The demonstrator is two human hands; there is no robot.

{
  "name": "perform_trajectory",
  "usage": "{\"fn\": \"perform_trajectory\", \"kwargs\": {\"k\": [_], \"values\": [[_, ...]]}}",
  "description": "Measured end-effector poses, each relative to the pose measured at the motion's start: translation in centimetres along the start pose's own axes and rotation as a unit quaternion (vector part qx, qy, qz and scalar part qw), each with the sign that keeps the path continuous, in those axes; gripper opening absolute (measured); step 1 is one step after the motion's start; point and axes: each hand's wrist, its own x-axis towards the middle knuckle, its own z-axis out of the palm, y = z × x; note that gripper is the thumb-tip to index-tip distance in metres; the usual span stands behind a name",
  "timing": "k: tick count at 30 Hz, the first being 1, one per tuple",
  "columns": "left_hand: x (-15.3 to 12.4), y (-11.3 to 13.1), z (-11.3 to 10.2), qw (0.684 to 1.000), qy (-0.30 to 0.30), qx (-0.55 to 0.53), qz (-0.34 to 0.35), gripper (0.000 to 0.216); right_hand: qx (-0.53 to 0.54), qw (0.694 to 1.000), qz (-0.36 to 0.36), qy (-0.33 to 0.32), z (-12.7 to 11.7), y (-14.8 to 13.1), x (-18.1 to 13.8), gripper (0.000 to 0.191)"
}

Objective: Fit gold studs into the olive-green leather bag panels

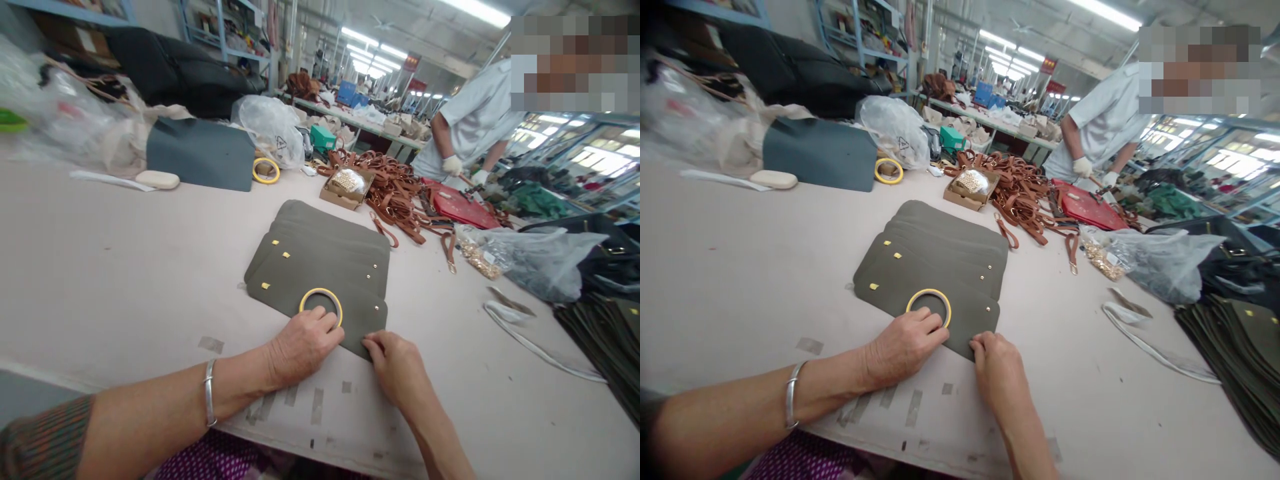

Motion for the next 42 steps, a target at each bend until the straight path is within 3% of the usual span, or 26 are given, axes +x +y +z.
{"fn": "perform_trajectory", "kwargs": {"k": [4, 7, 11, 13, 17, 21, 27, 32, 37, 40, 42], "values": [[0.1, 0.2, -0.3, 1.000, -0.014, 0.002, -0.012, 0.004, 0.050, 0.996, 0.077, -0.020, -0.4, -0.3, 0.3, 0.018], [0.0, 0.1, -0.9, 1.000, -0.010, -0.001, -0.016, 0.006, 0.059, 0.995, 0.081, -0.025, -0.7, -0.6, -0.1, 0.022], [-0.6, 0.2, -2.5, 0.995, 0.048, -0.085, -0.021, 0.016, 0.094, 0.989, 0.052, -0.097, -1.3, -1.0, -1.4, 0.026], [-1.1, 0.5, -3.4, 0.983, 0.087, -0.160, -0.020, 0.021, 0.140, 0.989, 0.025, -0.047, -1.5, -1.4, -2.2, 0.023], [-2.1, 1.2, -4.4, 0.959, 0.131, -0.250, -0.032, 0.034, 0.230, 0.962, -0.059, 0.132, -1.7, -2.9, -3.5, 0.023], [-2.6, 1.8, -4.4, 0.960, 0.134, -0.244, -0.043, 0.045, 0.221, 0.945, -0.176, 0.162, -1.7, -4.6, -3.8, 0.022], [-2.3, 2.3, -4.0, 0.969, 0.138, -0.202, -0.026, 0.038, 0.190, 0.935, -0.243, 0.174, -1.7, -5.3, -3.4, 0.016], [-2.0, 2.9, -4.0, 0.968, 0.132, -0.213, -0.016, 0.027, 0.186, 0.931, -0.242, 0.201, -1.1, -5.1, -3.7, 0.015], [-0.9, 2.8, -4.2, 0.966, 0.058, -0.244, -0.069, 0.015, 0.143, 0.923, -0.218, 0.282, 0.1, -4.5, -3.5, 0.016], [0.1, 2.6, -4.1, 0.972, 0.070, -0.215, -0.065, 0.018, 0.142, 0.922, -0.196, 0.303, 0.1, -4.5, -3.2, 0.017], [0.7, 2.6, -4.1, 0.980, 0.097, -0.170, -0.037, 0.020, 0.196, 0.931, -0.131, 0.279, -0.1, -4.6, -3.0, 0.015]]}}
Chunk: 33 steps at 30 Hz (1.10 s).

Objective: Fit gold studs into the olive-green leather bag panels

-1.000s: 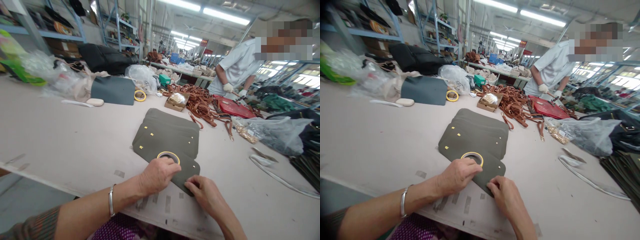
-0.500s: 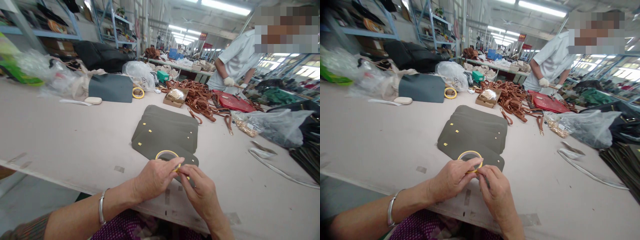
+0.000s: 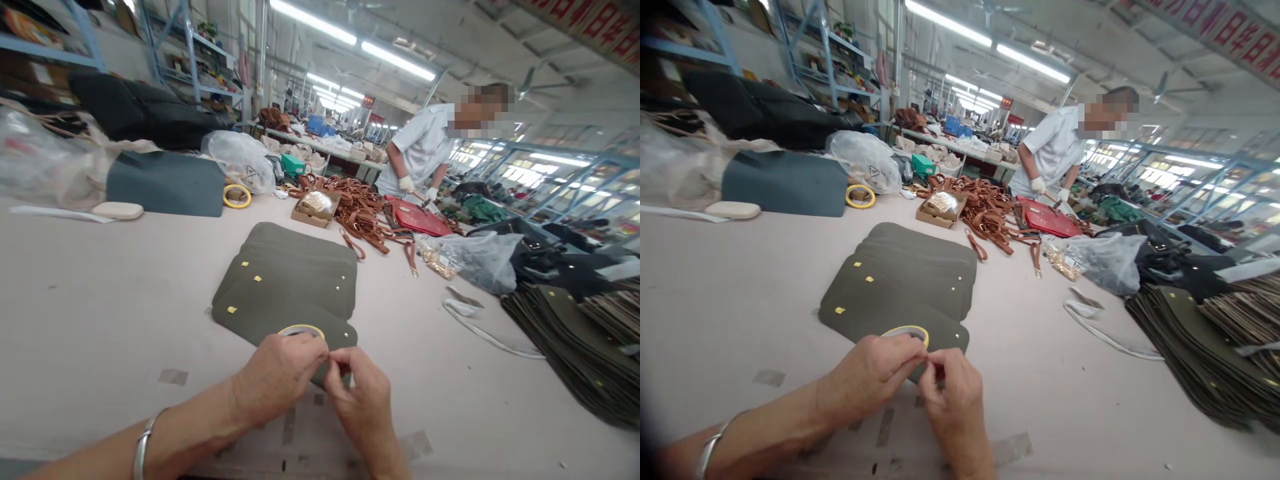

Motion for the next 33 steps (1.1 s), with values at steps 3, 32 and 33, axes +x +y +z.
{"fn": "perform_trajectory", "kwargs": {"k": [3, 32, 33], "values": [[0.9, 0.3, 0.3, 0.995, 0.046, 0.057, 0.061, 0.023, 0.130, 0.969, 0.211, -0.021, -0.3, 0.7, 0.8, 0.017], [0.0, -3.2, 3.5, 0.981, -0.090, 0.170, 0.039, 0.006, -0.097, 0.948, 0.254, -0.164, -1.4, 7.8, 3.6, 0.026], [0.0, -3.2, 3.4, 0.981, -0.090, 0.168, 0.040, 0.006, -0.087, 0.957, 0.231, -0.154, -1.8, 7.7, 3.4, 0.024]]}}
